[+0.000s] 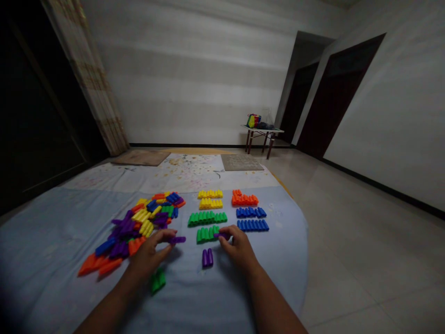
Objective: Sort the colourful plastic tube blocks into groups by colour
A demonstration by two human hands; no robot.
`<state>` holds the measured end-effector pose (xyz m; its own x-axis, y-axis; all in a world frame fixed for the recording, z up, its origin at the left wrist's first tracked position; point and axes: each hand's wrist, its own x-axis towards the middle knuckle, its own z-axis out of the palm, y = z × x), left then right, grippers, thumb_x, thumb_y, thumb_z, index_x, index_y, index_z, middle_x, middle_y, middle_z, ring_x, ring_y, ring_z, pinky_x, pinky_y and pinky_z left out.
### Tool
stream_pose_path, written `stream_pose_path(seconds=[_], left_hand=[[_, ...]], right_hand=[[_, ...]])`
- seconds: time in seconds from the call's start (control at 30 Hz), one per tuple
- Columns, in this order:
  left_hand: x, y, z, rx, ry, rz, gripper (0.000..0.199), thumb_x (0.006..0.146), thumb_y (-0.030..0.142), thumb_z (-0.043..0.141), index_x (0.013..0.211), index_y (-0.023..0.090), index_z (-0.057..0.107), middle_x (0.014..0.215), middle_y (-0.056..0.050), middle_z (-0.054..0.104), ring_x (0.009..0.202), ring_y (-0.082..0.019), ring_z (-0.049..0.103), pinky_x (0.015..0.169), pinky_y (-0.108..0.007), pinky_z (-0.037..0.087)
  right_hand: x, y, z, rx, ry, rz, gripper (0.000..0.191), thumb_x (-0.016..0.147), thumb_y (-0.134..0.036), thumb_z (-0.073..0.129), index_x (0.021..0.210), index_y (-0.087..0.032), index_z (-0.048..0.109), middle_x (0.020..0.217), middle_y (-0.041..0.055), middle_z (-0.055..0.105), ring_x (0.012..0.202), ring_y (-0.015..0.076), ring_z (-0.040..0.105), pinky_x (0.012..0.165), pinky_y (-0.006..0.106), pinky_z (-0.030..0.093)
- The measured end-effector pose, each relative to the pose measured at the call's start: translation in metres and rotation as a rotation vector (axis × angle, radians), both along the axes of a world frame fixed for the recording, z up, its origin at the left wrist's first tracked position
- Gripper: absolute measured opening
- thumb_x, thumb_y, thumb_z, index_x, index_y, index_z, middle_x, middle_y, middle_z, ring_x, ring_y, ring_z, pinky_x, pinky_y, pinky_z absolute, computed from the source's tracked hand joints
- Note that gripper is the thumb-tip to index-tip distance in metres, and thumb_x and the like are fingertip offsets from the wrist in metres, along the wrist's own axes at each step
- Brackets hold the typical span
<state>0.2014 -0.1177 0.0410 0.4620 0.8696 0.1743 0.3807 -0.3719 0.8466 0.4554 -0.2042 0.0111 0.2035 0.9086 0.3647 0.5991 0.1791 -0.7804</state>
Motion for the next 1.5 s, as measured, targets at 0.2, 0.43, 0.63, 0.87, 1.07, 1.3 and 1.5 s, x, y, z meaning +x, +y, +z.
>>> stream_pose_path(seconds=[0.2, 0.43, 0.63, 0.87, 1.07, 1.3, 1.5], left_hand=[[0.005, -0.01, -0.005, 0.084, 0.206, -0.116, 0.014, 0.072, 0.027, 0.054, 0.084, 0.021, 0.06, 0.117, -0.007, 0.057, 0.112, -0.022, 0.051, 0.099, -0.039, 0.037], [-0.002, -0.009, 0.007, 0.055, 0.398, -0.015, 0.055, 0.066, 0.054, 0.058, 0.108, 0.019, 0.055, 0.116, -0.01, 0.056, 0.11, -0.025, 0.05, 0.098, -0.04, 0.036], [0.004, -0.014, 0.008, 0.05, 0.525, -0.015, 0.053, 0.066, 0.055, 0.056, 0.104, 0.019, 0.056, 0.105, -0.008, 0.06, 0.102, -0.024, 0.054, 0.089, -0.036, 0.039], [0.017, -0.022, 0.01, 0.079, 0.643, -0.056, 0.042, 0.068, 0.036, 0.054, 0.107, 0.019, 0.056, 0.107, -0.008, 0.06, 0.104, -0.026, 0.052, 0.09, -0.039, 0.036], [0.021, -0.021, 0.01, 0.018, 0.493, -0.242, 0.06, 0.063, 0.019, 0.053, 0.123, 0.023, 0.047, 0.118, -0.006, 0.056, 0.11, -0.021, 0.05, 0.098, -0.034, 0.034], [0.032, -0.026, -0.007, 0.033, 0.379, -0.277, 0.057, 0.063, 0.018, 0.055, 0.12, 0.023, 0.052, 0.121, -0.008, 0.055, 0.114, -0.023, 0.048, 0.1, -0.037, 0.034], [0.03, -0.03, -0.004, 0.015, 0.402, -0.213, 0.057, 0.063, 0.022, 0.059, 0.12, 0.019, 0.053, 0.123, -0.012, 0.055, 0.115, -0.025, 0.048, 0.101, -0.04, 0.033]], right_hand=[[0.007, -0.011, 0.003, -0.199, -0.172, 0.087, 0.015, 0.072, -0.026, 0.063, 0.083, -0.018, 0.064, 0.078, 0.0025, 0.061, 0.07, 0.0139, 0.053, 0.065, 0.026, 0.042], [0.011, -0.014, 0.009, -0.19, -0.137, 0.043, 0.021, 0.076, -0.034, 0.057, 0.089, -0.017, 0.063, 0.075, 0.0017, 0.06, 0.065, 0.0128, 0.053, 0.063, 0.025, 0.041], [0.015, -0.009, 0.004, -0.178, -0.093, -0.059, 0.024, 0.082, -0.033, 0.046, 0.076, -0.016, 0.063, 0.062, 0.0005, 0.059, 0.057, 0.0124, 0.051, 0.054, 0.023, 0.037], [0.018, -0.005, -0.006, -0.153, -0.042, -0.136, 0.029, 0.082, -0.037, 0.045, 0.078, -0.015, 0.064, 0.063, 0.0014, 0.061, 0.056, 0.0128, 0.052, 0.055, 0.023, 0.038], [0.019, -0.003, -0.009, -0.171, -0.026, -0.114, 0.029, 0.082, -0.037, 0.046, 0.076, -0.015, 0.064, 0.059, -0.0003, 0.058, 0.053, 0.0112, 0.05, 0.052, 0.022, 0.037], [0.015, -0.01, -0.002, -0.273, -0.057, 0.049, 0.027, 0.075, -0.04, 0.058, 0.083, -0.016, 0.065, 0.058, -0.0012, 0.059, 0.052, 0.0101, 0.05, 0.05, 0.02, 0.035], [0.01, -0.013, -0.002, -0.277, -0.103, 0.11, 0.024, 0.076, -0.035, 0.058, 0.092, -0.017, 0.065, 0.064, -0.0015, 0.06, 0.056, 0.0095, 0.05, 0.053, 0.02, 0.036]])
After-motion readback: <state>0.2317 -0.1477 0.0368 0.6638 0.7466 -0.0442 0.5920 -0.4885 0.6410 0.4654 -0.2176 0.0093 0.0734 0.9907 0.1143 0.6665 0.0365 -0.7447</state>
